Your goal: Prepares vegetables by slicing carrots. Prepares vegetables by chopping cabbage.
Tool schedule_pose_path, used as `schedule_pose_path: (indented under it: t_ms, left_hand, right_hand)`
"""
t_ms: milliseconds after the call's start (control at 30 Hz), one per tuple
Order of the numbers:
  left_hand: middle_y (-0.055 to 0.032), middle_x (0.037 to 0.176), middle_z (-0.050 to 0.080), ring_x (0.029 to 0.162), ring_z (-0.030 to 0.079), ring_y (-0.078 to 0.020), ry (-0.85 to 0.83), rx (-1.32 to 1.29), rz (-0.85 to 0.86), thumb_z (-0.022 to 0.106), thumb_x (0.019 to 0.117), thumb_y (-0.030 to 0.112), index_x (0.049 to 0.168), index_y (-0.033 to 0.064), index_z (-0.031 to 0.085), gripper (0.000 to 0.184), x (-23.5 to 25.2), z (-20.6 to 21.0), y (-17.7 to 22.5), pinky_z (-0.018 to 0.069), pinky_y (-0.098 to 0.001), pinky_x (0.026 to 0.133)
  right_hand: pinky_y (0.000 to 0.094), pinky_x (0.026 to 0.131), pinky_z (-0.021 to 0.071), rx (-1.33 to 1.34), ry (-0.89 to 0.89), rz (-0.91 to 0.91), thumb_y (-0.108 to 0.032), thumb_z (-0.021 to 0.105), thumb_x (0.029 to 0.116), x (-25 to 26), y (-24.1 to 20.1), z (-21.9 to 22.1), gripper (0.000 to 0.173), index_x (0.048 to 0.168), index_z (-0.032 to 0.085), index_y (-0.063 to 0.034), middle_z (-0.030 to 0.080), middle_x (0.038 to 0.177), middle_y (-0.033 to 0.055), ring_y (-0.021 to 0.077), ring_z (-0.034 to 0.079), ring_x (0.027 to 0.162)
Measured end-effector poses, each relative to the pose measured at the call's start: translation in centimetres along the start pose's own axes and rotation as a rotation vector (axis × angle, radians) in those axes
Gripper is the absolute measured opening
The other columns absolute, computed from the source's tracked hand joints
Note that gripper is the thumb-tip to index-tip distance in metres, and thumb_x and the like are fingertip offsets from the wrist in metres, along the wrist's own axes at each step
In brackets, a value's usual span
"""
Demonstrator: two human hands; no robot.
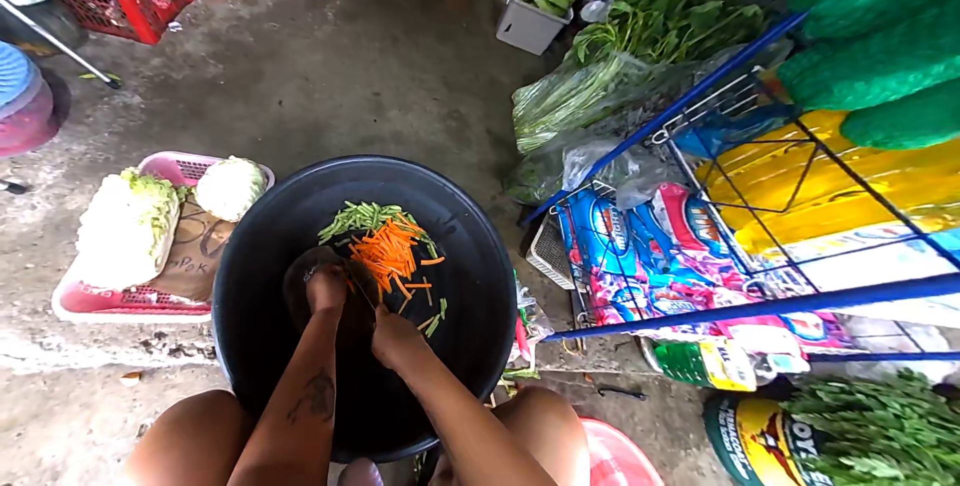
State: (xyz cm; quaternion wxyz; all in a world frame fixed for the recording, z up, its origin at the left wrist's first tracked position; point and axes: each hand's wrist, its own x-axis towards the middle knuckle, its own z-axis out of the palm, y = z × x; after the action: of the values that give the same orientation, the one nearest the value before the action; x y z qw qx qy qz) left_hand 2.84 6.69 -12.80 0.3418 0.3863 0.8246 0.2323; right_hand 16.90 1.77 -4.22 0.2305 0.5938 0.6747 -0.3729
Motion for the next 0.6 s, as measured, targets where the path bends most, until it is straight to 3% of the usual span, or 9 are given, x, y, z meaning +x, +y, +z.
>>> schedule_pose_path:
  t_ms: [200, 333, 500, 600]
  left_hand:
    - [-0.0211, 0.128, 0.068, 0.124, 0.063, -0.0365, -0.020, -0.013, 0.015, 0.060, 0.1029, 0.022, 0.125, 0.0026, 0.069, 0.031, -0.2, -0.3, 0.2, 0.0467, -0.0554, 0.109]
    - [-0.0205, 0.128, 0.068, 0.124, 0.063, -0.0363, -0.012, -0.010, 0.022, 0.062, 0.1012, 0.021, 0.123, 0.0034, 0.070, 0.029, 0.1, -0.2, 0.1, 0.0470, -0.0555, 0.109]
    - [-0.0202, 0.125, 0.069, 0.120, 0.065, -0.0356, -0.024, -0.002, 0.027, 0.060, 0.1018, 0.021, 0.125, 0.0035, 0.069, 0.030, 0.4, 0.0, 0.1, 0.0499, -0.0548, 0.106]
    - [-0.0231, 0.131, 0.065, 0.122, 0.064, -0.0393, -0.050, 0.086, 0.066, 0.063, 0.1004, 0.020, 0.141, 0.0038, 0.056, 0.044, -0.5, 0.1, 1.3, 0.0502, -0.0566, 0.105]
  right_hand:
    - [0.0594, 0.098, 0.0538, 0.022, -0.034, 0.045, -0.021, 0.042, 0.1091, -1.3, 0.6, 1.0, 0.048, 0.156, 0.032, -0.0122, 0.064, 0.134, 0.0213, 0.0387, 0.065, 0.123]
    - [0.0604, 0.099, 0.0531, 0.034, -0.069, 0.058, -0.024, 0.040, 0.1102, -2.6, 1.7, 1.5, 0.047, 0.155, 0.033, -0.0129, 0.063, 0.135, 0.0208, 0.0390, 0.064, 0.125]
    - [0.0622, 0.097, 0.0529, -0.017, -0.142, 0.060, -0.023, 0.046, 0.1080, -5.4, 3.5, 0.8, 0.052, 0.156, 0.032, -0.0097, 0.062, 0.135, 0.0238, 0.0416, 0.064, 0.122]
    - [0.0612, 0.095, 0.0541, -0.006, -0.145, 0.044, -0.026, 0.044, 0.1095, -6.1, 5.4, -0.2, 0.051, 0.156, 0.033, -0.0104, 0.063, 0.132, 0.0245, 0.0418, 0.066, 0.118]
